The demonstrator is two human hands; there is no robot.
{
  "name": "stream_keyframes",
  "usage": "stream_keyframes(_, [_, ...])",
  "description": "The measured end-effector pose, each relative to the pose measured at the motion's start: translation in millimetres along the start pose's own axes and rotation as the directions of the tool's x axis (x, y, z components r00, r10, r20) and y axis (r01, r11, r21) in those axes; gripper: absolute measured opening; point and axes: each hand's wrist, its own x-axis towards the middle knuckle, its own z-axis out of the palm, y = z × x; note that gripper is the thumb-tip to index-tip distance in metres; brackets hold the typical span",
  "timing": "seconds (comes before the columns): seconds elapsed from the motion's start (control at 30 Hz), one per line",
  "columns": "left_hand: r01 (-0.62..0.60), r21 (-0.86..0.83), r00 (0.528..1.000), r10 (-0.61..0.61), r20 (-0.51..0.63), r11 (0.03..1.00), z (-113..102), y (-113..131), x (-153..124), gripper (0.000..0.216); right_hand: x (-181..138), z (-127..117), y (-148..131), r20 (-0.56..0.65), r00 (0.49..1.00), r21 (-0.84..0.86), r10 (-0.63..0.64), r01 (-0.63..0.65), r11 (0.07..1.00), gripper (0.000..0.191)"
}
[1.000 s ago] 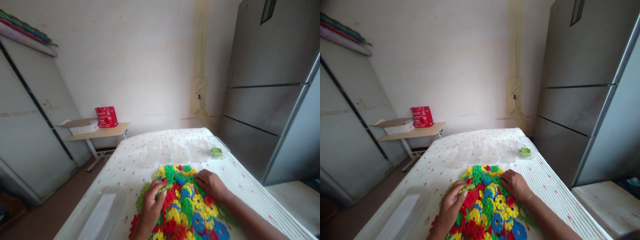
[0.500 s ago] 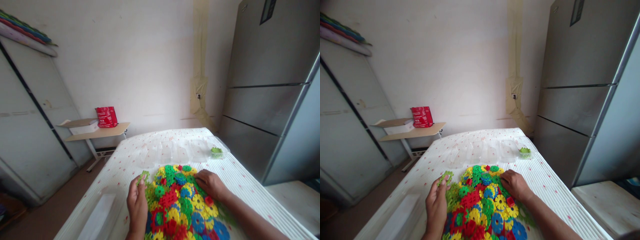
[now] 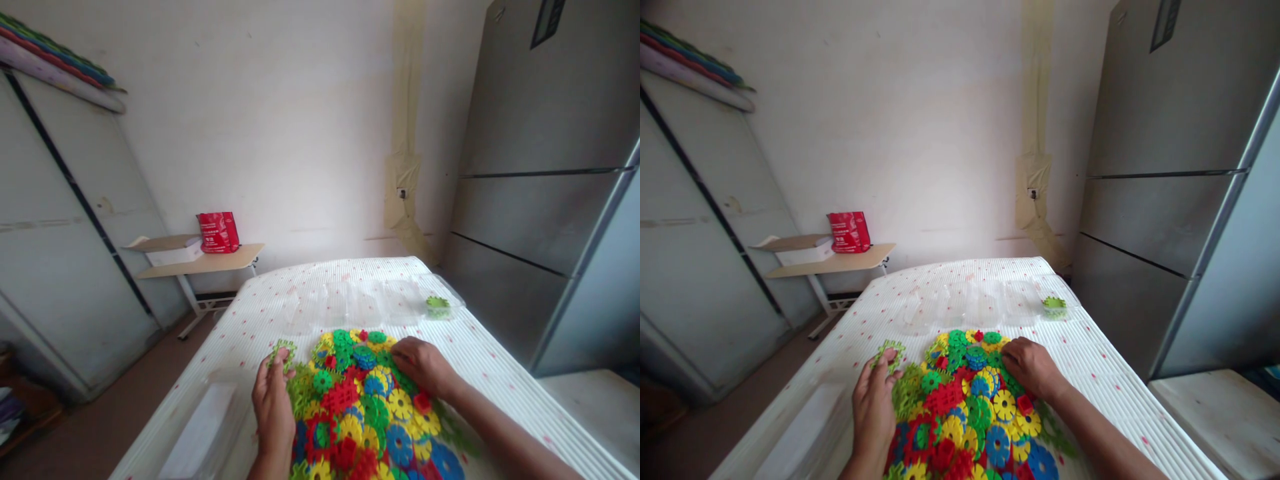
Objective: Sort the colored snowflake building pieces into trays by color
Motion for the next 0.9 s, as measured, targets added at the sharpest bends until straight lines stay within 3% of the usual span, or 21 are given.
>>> stream_keyframes(0.23, [0.011,-0.029,1.0,-0.011,0.0,1.0,0.0,0.1,-0.8,0.041,25.1,-2.9,-26.1,0.001,0.996,-0.02,-0.092,0.092,0.996,0.025])
stream_keyframes(0.5, [0.017,-0.007,0.999,-0.017,0.027,1.0,0.7,2.3,-3.4,0.044,68.0,18.3,-65.0,0.123,0.976,-0.047,-0.18,0.187,0.981,0.031])
stream_keyframes(0.67, [0.036,-0.035,0.998,-0.034,0.054,0.999,1.6,3.7,-4.6,0.043,90.7,41.9,-80.8,0.231,0.959,-0.126,-0.163,0.195,0.973,0.035])
stream_keyframes(0.9, [0.048,-0.032,0.993,-0.044,0.111,0.998,2.5,6.3,-7.9,0.037,100.3,63.0,-88.2,0.26,0.962,-0.211,-0.087,0.144,0.967,0.03])
